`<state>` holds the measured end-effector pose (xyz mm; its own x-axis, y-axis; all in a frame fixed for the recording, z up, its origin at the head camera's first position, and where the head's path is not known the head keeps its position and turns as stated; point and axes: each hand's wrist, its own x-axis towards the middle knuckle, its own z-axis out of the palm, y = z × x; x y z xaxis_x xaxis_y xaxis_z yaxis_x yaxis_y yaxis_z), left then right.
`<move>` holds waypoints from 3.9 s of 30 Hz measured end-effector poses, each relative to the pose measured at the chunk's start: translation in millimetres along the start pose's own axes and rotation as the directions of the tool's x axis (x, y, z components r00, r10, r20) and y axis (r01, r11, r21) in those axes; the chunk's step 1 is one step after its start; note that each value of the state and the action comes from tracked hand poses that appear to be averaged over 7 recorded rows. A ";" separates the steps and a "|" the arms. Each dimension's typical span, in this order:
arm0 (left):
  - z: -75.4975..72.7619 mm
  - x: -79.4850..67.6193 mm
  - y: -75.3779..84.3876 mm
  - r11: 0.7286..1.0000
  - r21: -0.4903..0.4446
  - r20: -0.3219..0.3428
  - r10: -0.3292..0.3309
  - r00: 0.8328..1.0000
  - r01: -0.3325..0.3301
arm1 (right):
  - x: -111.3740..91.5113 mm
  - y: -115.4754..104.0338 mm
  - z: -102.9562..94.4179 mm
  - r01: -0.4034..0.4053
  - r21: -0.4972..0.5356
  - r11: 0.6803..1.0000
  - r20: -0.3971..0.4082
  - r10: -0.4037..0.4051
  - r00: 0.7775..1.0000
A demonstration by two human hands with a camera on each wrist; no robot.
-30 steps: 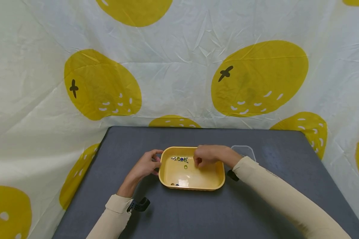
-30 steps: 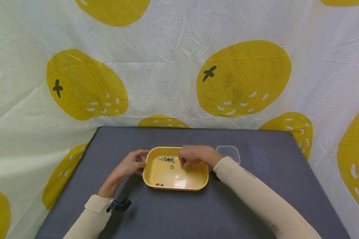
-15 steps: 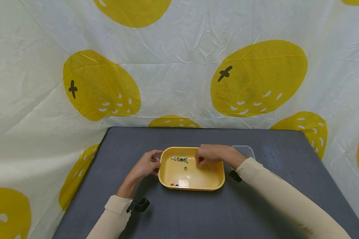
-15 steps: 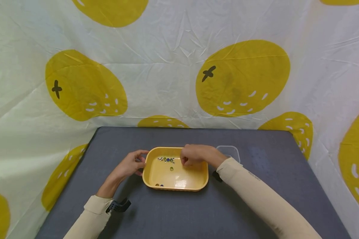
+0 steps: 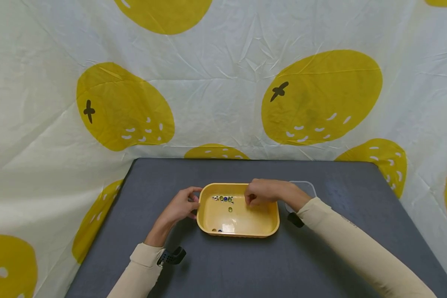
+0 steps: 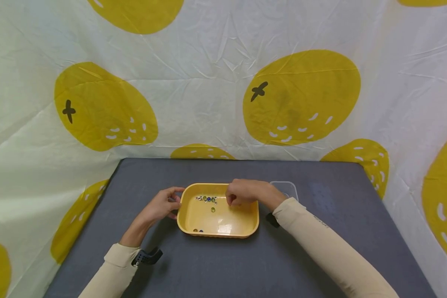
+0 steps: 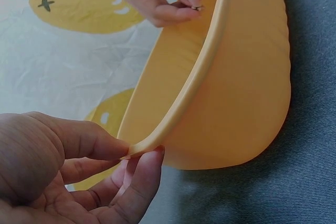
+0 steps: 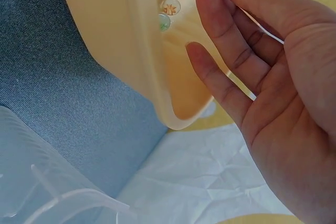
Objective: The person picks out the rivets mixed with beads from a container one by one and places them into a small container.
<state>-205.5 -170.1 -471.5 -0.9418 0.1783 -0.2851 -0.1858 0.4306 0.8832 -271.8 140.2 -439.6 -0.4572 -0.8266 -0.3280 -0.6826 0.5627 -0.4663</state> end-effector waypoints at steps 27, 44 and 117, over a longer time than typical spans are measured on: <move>-0.5 1.9 -0.9 1.000 -0.004 0.000 -0.004 1.000 0.004 | -13.7 -4.9 -8.5 -0.054 0.068 0.996 -0.027 0.056 0.998; -2.0 2.9 -2.2 1.000 -0.012 0.003 -0.009 1.000 0.009 | -25.6 0.2 -12.0 -0.016 0.077 0.997 -0.079 0.022 0.997; -3.9 5.0 -7.1 0.999 -0.046 0.025 0.006 1.000 -0.005 | -100.8 33.5 -3.6 -0.038 0.148 0.988 -0.274 0.078 0.959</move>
<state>-210.0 -175.7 -477.7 -0.9355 0.2030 -0.2892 -0.1942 0.3883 0.9008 -250.7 242.3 -419.2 -0.6476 -0.7515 -0.1260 -0.5730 0.5893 -0.5695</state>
